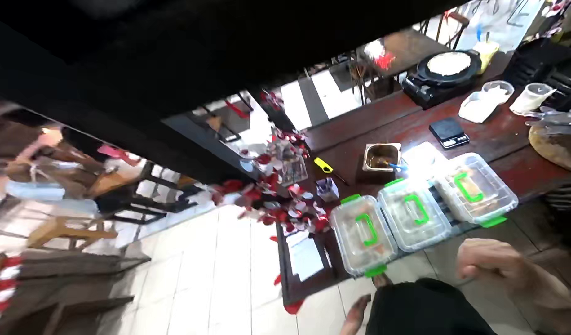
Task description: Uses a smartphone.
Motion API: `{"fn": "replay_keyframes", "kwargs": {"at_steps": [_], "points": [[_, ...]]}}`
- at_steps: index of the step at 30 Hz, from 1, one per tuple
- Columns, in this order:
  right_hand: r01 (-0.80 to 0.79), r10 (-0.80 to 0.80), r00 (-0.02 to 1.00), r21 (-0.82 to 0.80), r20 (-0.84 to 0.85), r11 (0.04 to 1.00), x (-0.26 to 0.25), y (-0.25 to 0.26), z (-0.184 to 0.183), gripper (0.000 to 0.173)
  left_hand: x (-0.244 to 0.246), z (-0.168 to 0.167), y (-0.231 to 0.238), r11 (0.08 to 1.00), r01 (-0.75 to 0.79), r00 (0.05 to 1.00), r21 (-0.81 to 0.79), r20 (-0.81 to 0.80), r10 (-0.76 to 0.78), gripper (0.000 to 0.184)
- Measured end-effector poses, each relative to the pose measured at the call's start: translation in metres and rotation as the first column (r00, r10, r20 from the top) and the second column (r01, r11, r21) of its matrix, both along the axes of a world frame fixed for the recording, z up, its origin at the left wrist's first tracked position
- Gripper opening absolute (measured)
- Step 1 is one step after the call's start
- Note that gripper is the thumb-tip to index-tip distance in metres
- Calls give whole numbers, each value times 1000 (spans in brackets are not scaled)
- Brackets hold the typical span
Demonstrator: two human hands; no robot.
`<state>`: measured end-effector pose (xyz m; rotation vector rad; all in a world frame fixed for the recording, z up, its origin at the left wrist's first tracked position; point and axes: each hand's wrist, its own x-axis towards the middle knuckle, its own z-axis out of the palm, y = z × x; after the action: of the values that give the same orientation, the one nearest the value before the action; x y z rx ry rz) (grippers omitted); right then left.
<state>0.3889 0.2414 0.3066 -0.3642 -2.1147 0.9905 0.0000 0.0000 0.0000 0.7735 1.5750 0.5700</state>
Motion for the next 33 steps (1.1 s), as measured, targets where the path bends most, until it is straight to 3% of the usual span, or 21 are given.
{"fn": "replay_keyframes", "kwargs": {"at_steps": [3, 5, 7, 11, 13, 16, 19, 21, 23, 25, 28, 30, 33], "points": [[287, -144, 902, -314, 408, 905, 62, -40, -141, 32, 63, 26, 53, 998, 55, 996, 7, 74, -56, 49], [435, 62, 708, -504, 703, 746, 120, -69, -212, 40, 114, 37, 76, 994, 107, 990, 16, 91, -108, 47], [545, 268, 587, -618, 764, 566, 177, -100, -253, 47, 165, 35, 87, 986, 166, 984, -5, 61, -166, 44], [621, 159, 742, -757, 652, 203, 261, -139, -240, 58, 254, 6, 78, 945, 290, 952, -153, -50, -301, 49], [576, 102, 802, -807, 588, 129, 299, -140, -225, 60, 289, 1, 73, 919, 357, 926, -168, -68, -372, 56], [511, -79, 860, -853, 505, 107, 338, -141, -223, 29, 323, 7, 68, 897, 415, 897, -153, -96, -432, 61], [572, -220, 799, -820, 559, -7, 377, -142, -246, 47, 346, 8, 70, 875, 461, 877, -148, -77, -475, 63], [636, -165, 763, -772, 625, 18, 398, -143, -267, 49, 355, 10, 74, 848, 505, 854, -162, -54, -518, 59], [654, -2, 754, -750, 657, 101, 415, -145, -285, 42, 361, 9, 72, 860, 486, 864, -154, -65, -499, 54], [615, 140, 763, -775, 631, 145, 419, -144, -297, 36, 357, 12, 68, 937, 325, 936, -128, -95, -338, 50], [564, 151, 788, -798, 597, 213, 403, -132, -313, 38, 342, 13, 56, 997, 61, 988, -55, -139, -69, 45], [549, 165, 774, -777, 612, 307, 378, -119, -318, 40, 332, 4, 38, 999, -6, 992, -32, -127, 2, 43], [480, 294, 656, -685, 695, 548, 337, -103, -324, 34, 318, -14, -1, 992, -107, 989, -66, -108, 99, 38]]}}
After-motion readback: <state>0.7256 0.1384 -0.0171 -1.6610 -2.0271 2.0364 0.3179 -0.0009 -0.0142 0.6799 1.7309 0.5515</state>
